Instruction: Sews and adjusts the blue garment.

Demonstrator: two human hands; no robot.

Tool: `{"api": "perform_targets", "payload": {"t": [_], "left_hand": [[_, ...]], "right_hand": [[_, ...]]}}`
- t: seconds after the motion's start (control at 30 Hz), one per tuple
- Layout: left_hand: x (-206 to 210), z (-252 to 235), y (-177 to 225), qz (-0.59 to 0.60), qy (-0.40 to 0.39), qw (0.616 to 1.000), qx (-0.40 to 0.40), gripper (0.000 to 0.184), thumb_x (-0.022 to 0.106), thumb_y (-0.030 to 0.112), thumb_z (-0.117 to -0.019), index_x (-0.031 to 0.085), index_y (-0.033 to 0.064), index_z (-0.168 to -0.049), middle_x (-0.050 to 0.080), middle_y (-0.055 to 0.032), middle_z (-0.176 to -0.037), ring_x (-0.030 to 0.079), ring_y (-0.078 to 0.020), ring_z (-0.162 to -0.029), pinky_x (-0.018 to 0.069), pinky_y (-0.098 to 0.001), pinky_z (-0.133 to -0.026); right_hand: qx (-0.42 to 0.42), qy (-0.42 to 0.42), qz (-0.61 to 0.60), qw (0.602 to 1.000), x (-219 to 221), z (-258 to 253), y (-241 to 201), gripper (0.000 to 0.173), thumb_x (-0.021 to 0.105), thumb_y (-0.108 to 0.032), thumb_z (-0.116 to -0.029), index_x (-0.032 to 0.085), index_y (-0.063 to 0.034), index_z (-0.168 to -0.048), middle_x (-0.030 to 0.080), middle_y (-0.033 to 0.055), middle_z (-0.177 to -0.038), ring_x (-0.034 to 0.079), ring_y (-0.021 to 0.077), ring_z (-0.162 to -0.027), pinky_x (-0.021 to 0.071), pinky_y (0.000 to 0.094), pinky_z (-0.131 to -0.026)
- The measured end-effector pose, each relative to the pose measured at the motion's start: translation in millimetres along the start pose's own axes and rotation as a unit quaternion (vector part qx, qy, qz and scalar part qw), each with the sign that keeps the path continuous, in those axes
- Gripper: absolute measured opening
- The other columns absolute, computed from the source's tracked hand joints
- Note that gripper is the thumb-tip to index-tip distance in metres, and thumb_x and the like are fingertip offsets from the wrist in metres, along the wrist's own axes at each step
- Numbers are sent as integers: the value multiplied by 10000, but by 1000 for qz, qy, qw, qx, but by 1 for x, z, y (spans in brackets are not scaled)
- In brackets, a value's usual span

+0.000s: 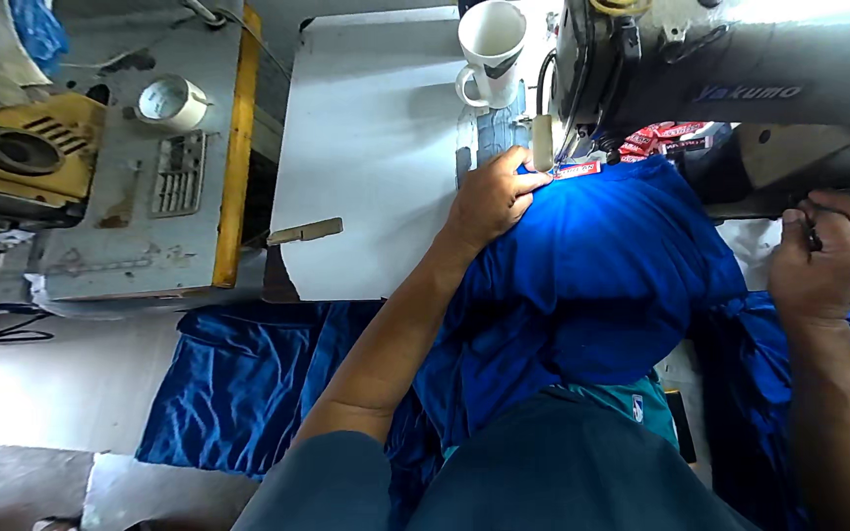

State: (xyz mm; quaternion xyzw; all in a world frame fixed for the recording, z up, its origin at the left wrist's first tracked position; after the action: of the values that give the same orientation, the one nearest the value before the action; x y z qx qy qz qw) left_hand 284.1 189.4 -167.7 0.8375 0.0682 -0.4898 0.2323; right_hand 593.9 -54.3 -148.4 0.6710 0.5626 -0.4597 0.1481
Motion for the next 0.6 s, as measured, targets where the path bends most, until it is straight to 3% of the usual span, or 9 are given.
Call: {"api": "perform_targets", "payload": {"t": [0.6], "left_hand": [[1, 1, 1, 5, -3, 1000, 0, 365, 536, 141, -980, 761, 285, -1229, 668, -58, -1213, 646, -217, -1087, 550, -397, -855]], "right_hand": [[-5, 0, -5, 1000, 1, 0, 0, 317, 551, -220, -1068, 721, 47, -1097, 635, 223, -1325, 638, 326, -1196, 512, 455, -1031]]}}
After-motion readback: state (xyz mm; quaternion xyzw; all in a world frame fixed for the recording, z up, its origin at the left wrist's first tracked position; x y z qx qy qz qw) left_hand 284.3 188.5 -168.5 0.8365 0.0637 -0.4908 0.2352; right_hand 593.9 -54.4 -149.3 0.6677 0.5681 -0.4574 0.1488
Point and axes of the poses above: each hand's wrist, its own z-axis away from the middle knuckle, its own x-axis out of the palm, y = z × x, the point moved 10 cm from there along -z, towards the middle knuckle
